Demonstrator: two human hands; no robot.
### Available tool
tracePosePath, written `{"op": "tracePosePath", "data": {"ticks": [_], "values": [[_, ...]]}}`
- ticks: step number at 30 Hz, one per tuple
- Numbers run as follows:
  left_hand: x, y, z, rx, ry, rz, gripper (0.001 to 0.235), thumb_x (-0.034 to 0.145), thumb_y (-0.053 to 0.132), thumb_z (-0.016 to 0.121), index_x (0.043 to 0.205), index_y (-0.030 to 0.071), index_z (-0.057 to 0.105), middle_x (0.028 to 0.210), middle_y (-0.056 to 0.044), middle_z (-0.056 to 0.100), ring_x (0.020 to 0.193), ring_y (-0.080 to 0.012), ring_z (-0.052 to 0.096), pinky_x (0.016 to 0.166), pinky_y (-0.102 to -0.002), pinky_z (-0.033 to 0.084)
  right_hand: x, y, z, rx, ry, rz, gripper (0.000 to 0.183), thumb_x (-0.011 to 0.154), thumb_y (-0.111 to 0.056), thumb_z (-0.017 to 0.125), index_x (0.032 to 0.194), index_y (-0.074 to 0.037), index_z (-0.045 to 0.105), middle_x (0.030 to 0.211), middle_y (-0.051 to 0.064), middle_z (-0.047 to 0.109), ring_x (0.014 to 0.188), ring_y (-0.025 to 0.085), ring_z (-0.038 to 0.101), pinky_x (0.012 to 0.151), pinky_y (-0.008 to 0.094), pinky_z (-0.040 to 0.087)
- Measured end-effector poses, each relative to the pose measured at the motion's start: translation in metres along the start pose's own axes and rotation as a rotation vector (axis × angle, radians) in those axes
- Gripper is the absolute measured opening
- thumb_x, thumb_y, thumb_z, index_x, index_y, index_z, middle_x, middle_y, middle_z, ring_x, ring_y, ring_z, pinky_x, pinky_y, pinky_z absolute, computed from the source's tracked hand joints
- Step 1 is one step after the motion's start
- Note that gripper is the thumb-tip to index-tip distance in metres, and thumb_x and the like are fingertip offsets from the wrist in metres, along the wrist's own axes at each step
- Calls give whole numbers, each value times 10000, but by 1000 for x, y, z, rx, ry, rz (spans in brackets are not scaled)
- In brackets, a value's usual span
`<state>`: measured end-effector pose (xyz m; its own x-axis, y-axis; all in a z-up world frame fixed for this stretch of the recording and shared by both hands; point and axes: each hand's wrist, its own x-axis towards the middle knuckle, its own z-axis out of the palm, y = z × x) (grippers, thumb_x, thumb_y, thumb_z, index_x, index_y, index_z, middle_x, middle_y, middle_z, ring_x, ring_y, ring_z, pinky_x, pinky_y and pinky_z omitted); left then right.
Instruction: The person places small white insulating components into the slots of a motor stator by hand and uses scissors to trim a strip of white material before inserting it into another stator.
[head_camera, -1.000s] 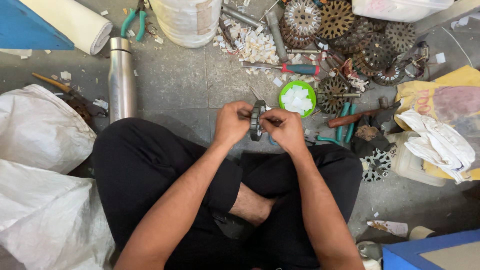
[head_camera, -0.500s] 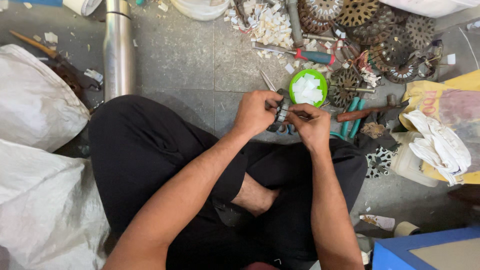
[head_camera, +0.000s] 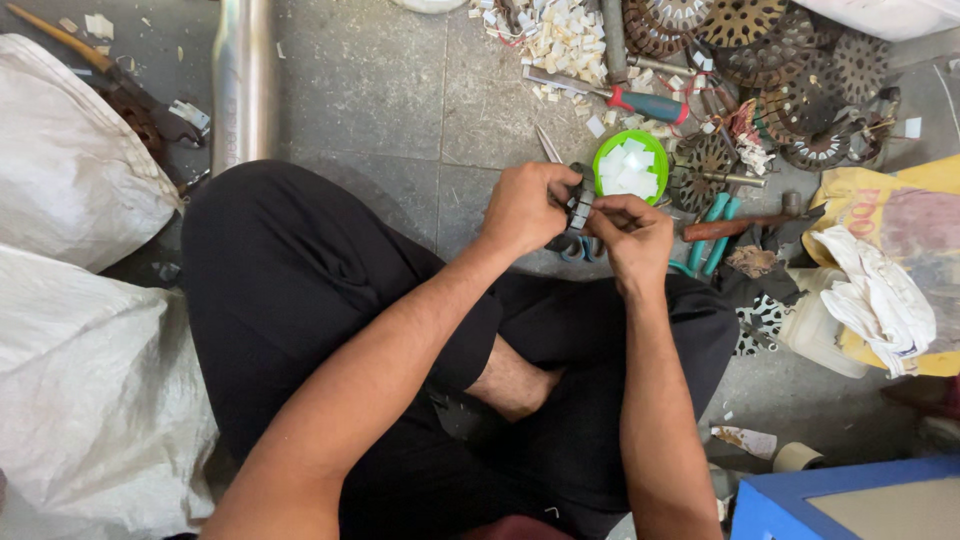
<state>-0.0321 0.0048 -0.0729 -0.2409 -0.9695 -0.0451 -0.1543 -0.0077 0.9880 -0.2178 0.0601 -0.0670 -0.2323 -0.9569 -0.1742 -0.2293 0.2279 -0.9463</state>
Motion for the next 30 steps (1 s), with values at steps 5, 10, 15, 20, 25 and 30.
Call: {"op": "tracePosePath", "data": {"ticks": [5, 10, 15, 20, 25, 30], "values": [[3, -3, 1, -63, -29, -59, 389, 715, 10, 752, 1103, 40, 757, 900, -139, 790, 768, -219, 791, 704, -322, 622, -2, -9, 7, -60, 28, 2, 133, 915, 38, 754, 1041, 54, 717, 862, 103, 752, 727, 133, 717, 582, 227, 501], [4, -8, 0, -78, -12, -42, 394, 726, -27, 732, 1118, 17, 748, 895, -143, 795, 771, -199, 793, 697, -303, 623, -1, -6, 9, 8, -33, -20, 180, 879, 59, 748, 1052, 48, 701, 941, 101, 761, 826, 136, 748, 739, 253, 606], [5, -5, -8, -88, -4, -65, 380, 732, -29, 743, 1111, 3, 738, 877, -117, 802, 783, -165, 793, 709, -287, 619, 5, -2, 22, 62, -57, -91, 151, 895, 66, 734, 1042, 55, 704, 941, 104, 769, 835, 147, 750, 747, 266, 619], [6, -1, -16, -49, 26, -96, 353, 731, -48, 711, 1076, 6, 760, 865, -108, 801, 780, -155, 782, 702, -283, 606, -4, -23, 41, -228, 62, -225, 135, 879, 32, 735, 1014, 22, 729, 907, 121, 770, 789, 142, 762, 699, 267, 611], [8, -1, -21, -24, 60, -105, 307, 725, -68, 689, 1014, 1, 765, 849, -128, 794, 769, -183, 767, 690, -303, 598, 9, -28, 32, -304, 40, -226, 154, 865, -32, 771, 1016, -10, 747, 882, 125, 782, 762, 184, 763, 686, 303, 603], [11, -3, -20, 129, 153, -104, 290, 818, -67, 563, 1028, 4, 751, 870, -149, 777, 785, -227, 776, 721, -338, 596, 58, -9, -43, -603, 130, -159, 228, 810, -53, 813, 1027, -30, 746, 909, 134, 769, 810, 243, 767, 735, 352, 598]]}}
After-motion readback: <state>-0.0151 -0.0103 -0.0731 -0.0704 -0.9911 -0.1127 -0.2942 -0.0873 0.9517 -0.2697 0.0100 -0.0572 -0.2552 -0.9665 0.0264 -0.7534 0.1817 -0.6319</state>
